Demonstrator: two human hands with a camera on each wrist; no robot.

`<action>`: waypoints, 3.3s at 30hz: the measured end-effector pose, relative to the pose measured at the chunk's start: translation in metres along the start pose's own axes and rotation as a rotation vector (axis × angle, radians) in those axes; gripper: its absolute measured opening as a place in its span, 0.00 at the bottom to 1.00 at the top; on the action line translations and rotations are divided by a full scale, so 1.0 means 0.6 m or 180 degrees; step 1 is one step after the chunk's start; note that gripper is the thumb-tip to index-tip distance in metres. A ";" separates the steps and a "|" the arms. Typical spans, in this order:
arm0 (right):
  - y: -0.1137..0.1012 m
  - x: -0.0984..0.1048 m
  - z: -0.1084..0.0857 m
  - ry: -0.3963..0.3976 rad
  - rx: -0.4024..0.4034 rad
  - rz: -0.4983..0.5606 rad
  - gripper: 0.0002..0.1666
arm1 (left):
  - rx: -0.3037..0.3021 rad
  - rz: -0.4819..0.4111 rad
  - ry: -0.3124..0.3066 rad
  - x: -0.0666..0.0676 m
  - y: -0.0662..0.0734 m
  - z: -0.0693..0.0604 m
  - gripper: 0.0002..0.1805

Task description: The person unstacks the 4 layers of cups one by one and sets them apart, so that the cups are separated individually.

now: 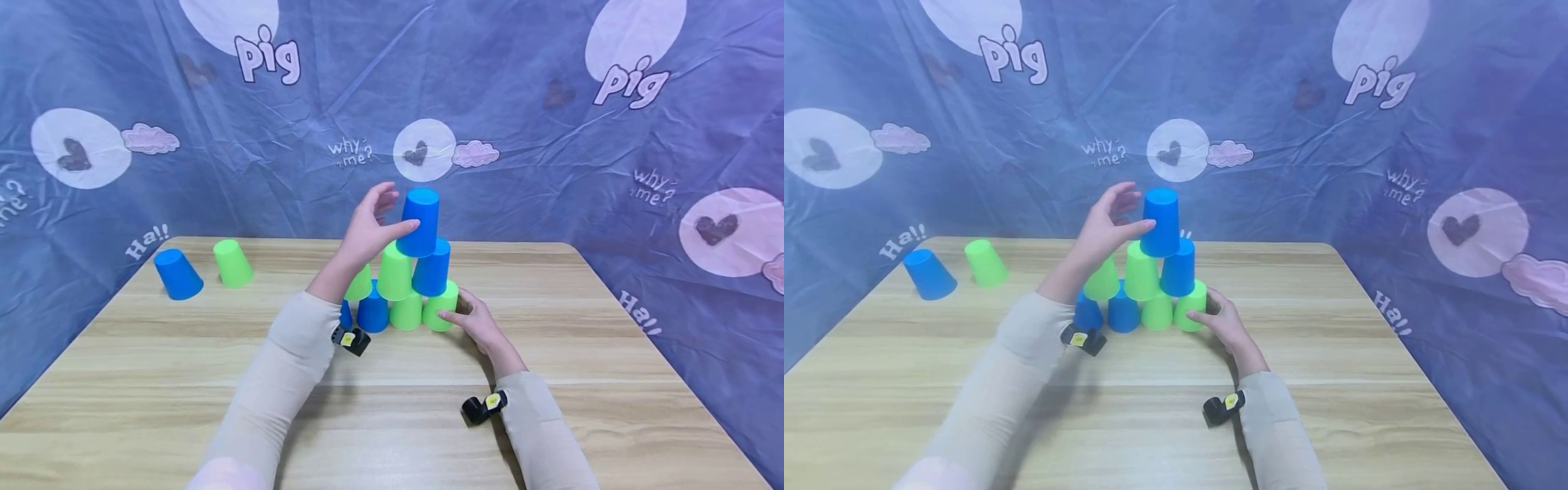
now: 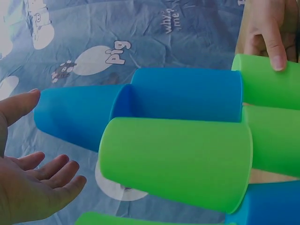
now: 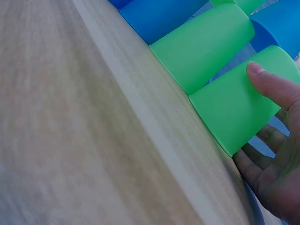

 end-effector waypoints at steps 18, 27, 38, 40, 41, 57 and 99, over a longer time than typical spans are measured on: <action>0.002 0.000 0.001 -0.0033 0.0026 0.0046 0.40 | 0.0175 0.0293 0.0024 -0.043 -0.011 0.012 0.37; 0.005 0.002 0.001 -0.0035 0.0047 0.0036 0.39 | 0.0179 0.0283 0.0051 -0.049 -0.010 0.013 0.35; 0.006 0.004 0.000 -0.0035 0.0047 0.0032 0.39 | -0.0019 0.0143 0.0138 -0.037 0.009 0.008 0.35; 0.004 0.004 0.000 -0.0032 0.0041 0.0035 0.40 | -0.0065 0.0110 0.0149 -0.032 0.014 0.006 0.35; 0.004 0.004 0.000 -0.0032 0.0036 0.0032 0.40 | -0.0092 0.0085 0.0154 -0.029 0.016 0.005 0.34; 0.005 0.005 0.001 -0.0048 0.0015 -0.0010 0.39 | -0.0234 -0.0136 0.0431 0.037 0.043 -0.012 0.34; 0.007 0.004 0.000 -0.0056 0.0060 -0.0019 0.40 | 0.0721 0.0206 0.1067 0.202 -0.125 -0.062 0.40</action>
Point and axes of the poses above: each hand's wrist, its own z-axis towards the middle knuckle, its own x-axis out of the back of the hand, y = z × x, the point moved 2 cm from there along z, towards the middle knuckle, and after that the axes turned 7 degrees about x, right-handed, at the moved point
